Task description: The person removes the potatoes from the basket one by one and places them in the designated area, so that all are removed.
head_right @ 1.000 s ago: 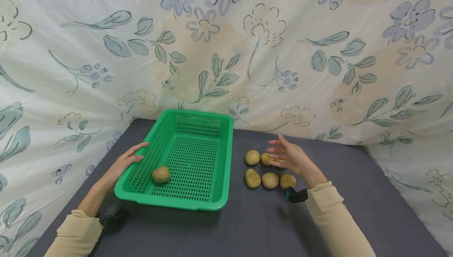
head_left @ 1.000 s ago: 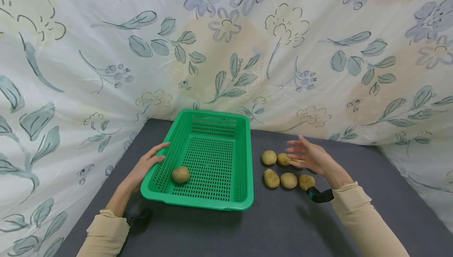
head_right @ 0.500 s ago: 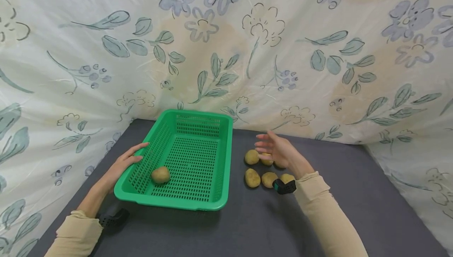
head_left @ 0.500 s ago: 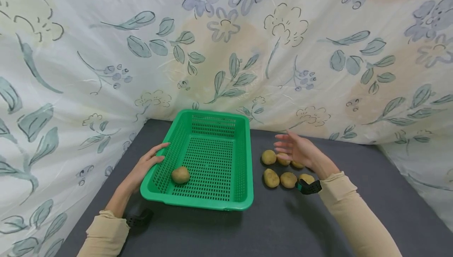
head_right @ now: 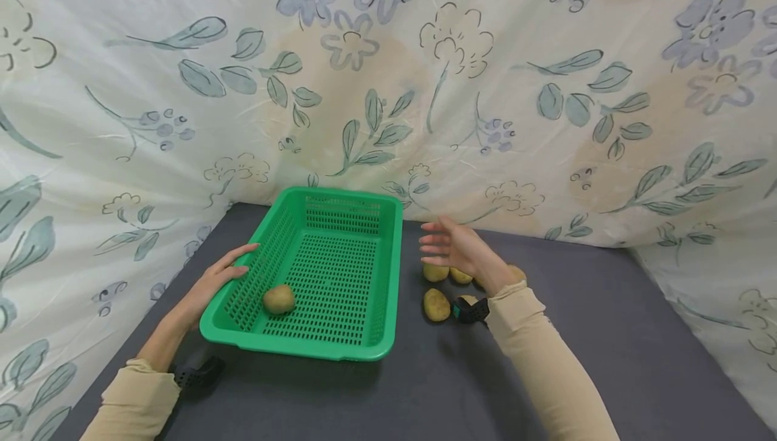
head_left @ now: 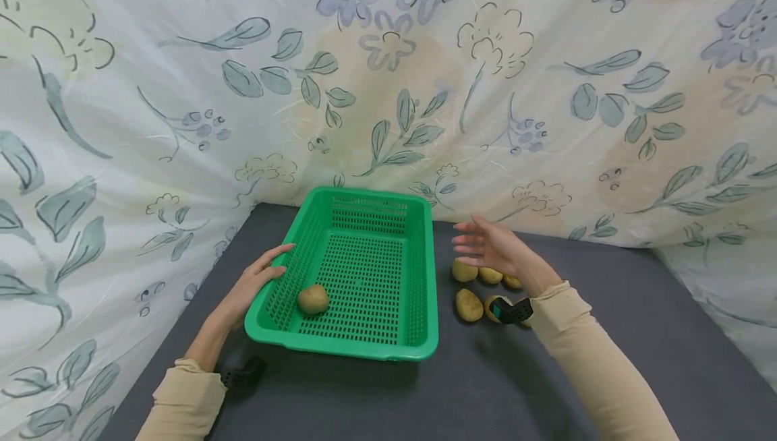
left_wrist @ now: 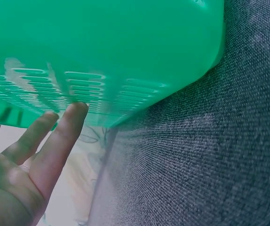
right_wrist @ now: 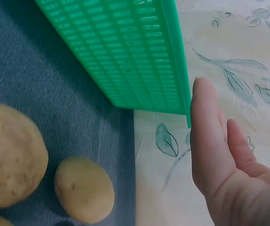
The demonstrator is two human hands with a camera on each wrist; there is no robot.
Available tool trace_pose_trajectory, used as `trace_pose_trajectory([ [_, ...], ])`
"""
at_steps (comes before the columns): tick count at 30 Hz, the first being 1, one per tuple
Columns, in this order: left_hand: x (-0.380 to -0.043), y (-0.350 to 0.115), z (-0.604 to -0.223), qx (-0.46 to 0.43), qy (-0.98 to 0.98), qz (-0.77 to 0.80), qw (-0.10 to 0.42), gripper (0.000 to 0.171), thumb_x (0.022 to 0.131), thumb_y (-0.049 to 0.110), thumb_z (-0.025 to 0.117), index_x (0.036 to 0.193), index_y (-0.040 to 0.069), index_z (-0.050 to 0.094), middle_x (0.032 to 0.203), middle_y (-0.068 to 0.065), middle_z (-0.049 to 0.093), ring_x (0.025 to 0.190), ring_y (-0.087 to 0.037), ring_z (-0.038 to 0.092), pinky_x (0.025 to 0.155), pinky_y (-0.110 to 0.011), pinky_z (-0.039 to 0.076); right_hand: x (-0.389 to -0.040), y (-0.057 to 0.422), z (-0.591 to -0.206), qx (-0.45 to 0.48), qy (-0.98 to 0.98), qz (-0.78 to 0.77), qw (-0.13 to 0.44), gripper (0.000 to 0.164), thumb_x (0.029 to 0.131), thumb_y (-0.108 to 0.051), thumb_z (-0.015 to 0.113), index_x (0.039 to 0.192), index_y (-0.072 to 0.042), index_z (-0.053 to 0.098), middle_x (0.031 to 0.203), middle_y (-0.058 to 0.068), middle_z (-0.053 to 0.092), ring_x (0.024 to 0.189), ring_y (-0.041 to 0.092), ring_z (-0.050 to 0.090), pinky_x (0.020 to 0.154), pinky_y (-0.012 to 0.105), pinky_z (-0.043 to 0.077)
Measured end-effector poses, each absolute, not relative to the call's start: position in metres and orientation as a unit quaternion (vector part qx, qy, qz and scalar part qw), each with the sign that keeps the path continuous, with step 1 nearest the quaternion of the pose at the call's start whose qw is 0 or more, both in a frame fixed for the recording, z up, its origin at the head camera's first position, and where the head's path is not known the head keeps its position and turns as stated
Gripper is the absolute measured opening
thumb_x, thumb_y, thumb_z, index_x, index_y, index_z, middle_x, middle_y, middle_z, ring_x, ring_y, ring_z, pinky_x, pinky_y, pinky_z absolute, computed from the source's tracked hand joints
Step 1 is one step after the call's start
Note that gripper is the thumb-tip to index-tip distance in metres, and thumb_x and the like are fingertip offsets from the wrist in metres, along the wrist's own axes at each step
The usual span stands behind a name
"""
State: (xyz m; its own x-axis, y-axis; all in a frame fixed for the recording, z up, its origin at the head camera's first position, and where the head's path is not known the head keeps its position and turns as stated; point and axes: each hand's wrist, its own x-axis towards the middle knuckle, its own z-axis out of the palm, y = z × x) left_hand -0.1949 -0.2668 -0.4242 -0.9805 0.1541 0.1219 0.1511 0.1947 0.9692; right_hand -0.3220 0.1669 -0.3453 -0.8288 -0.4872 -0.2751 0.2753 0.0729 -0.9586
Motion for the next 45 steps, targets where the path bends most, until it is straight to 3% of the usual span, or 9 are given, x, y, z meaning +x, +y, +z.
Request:
trace_pose_trajectory([
  [7,-0.194,-0.266,-0.425,0.098,0.769,0.632,0.008,0.054,0.104,0.027,0.04,0.152,0.009,0.023,0.157,-0.017,0.004,0.137,-0.045,0.013,0.101,-0.064,0.025,-0.322,0.153,-0.344,-0.072,0.674,-0.68,0.281,0.062,0.105,-0.042,0.024,0.149,0.001,0.023,0.119,0.014,0.046,0.111,0.029,0.049,0.098,0.046,0.042],
  [21,-0.194,-0.266,-0.427,0.1,0.774,0.625,0.003,0.054,0.104,0.027,0.04,0.152,0.008,0.024,0.157,-0.017,0.002,0.139,-0.045,0.005,0.102,-0.066,0.018,-0.321,0.12,-0.346,-0.088,0.685,-0.666,0.283,0.057,0.106,-0.037,0.026,0.146,0.003,0.028,0.119,0.015,0.047,0.1,0.025,0.054,0.092,0.042,0.048],
  [31,-0.196,-0.266,-0.425,0.102,0.776,0.622,0.001,0.053,0.104,0.027,0.04,0.152,0.009,0.024,0.157,-0.017,0.001,0.139,-0.045,0.002,0.102,-0.067,0.016,-0.322,0.098,-0.34,-0.101,0.68,-0.662,0.298,0.057,0.105,-0.039,0.028,0.147,0.0,0.03,0.141,0.028,0.033,0.112,0.032,0.049,0.092,0.043,0.047],
  [38,-0.195,-0.266,-0.423,0.1,0.776,0.623,0.001,0.053,0.104,0.026,0.04,0.152,0.01,0.024,0.157,-0.017,0.001,0.139,-0.045,0.0,0.102,-0.067,0.015,-0.319,0.08,-0.337,-0.099,0.683,-0.657,0.304,0.057,0.104,-0.041,0.032,0.143,0.0,0.035,0.124,0.019,0.047,0.116,0.038,0.046,0.091,0.043,0.048],
  [45,-0.195,-0.266,-0.423,0.102,0.774,0.625,0.002,0.053,0.104,0.026,0.04,0.152,0.009,0.024,0.157,-0.017,0.001,0.139,-0.045,0.002,0.102,-0.067,0.017,-0.317,0.065,-0.331,-0.114,0.693,-0.642,0.309,0.056,0.104,-0.041,0.032,0.142,0.0,0.037,0.12,0.017,0.049,0.094,0.024,0.056,0.094,0.047,0.045],
])
